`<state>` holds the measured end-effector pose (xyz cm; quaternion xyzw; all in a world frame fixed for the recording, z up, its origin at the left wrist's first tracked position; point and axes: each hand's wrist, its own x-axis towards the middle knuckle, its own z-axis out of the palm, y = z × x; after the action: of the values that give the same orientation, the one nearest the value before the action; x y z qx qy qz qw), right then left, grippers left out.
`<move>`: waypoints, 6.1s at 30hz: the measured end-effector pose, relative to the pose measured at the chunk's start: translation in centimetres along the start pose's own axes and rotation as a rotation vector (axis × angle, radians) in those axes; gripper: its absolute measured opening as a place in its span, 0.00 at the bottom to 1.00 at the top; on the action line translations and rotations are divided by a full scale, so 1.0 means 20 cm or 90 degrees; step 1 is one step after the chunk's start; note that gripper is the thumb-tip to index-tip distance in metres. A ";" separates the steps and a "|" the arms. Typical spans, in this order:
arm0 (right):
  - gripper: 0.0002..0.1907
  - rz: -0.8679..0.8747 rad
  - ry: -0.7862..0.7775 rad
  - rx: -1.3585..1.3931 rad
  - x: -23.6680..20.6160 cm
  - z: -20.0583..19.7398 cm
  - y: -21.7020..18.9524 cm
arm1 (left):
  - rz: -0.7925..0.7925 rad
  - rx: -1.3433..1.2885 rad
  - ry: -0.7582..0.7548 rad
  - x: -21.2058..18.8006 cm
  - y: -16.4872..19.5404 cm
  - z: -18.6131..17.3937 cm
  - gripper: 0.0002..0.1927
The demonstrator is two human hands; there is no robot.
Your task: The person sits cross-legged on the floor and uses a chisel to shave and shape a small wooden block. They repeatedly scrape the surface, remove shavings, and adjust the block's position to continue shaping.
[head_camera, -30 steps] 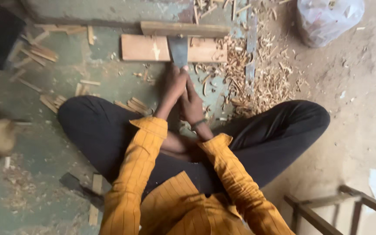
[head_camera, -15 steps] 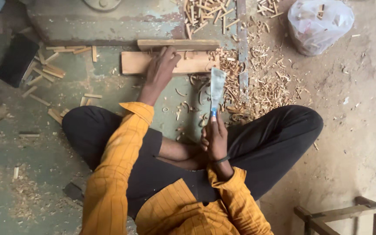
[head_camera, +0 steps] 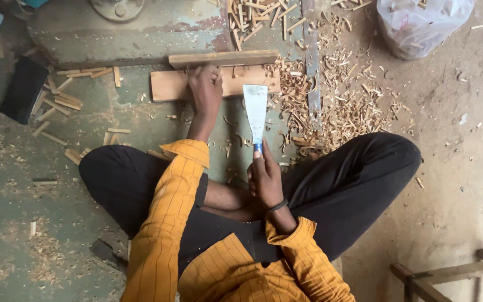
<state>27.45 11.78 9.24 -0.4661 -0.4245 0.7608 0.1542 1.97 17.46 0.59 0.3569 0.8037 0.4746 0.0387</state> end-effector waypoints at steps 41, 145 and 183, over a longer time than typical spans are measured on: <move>0.29 -0.002 0.089 0.113 -0.04 0.08 0.03 | -0.020 -0.063 0.021 -0.21 0.04 -0.05 0.08; 0.19 -0.035 0.004 0.249 0.05 -0.51 -0.37 | -0.052 0.075 -0.099 -0.47 -0.17 -0.75 0.12; 0.24 -0.061 -0.033 0.232 -0.04 -0.42 -0.43 | 0.189 0.208 -0.480 -0.61 -0.23 -0.75 0.11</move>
<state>33.55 20.71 14.73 -0.3897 -0.3050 0.8288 0.2610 2.57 -2.39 1.86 0.6186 0.7377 0.1778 0.2037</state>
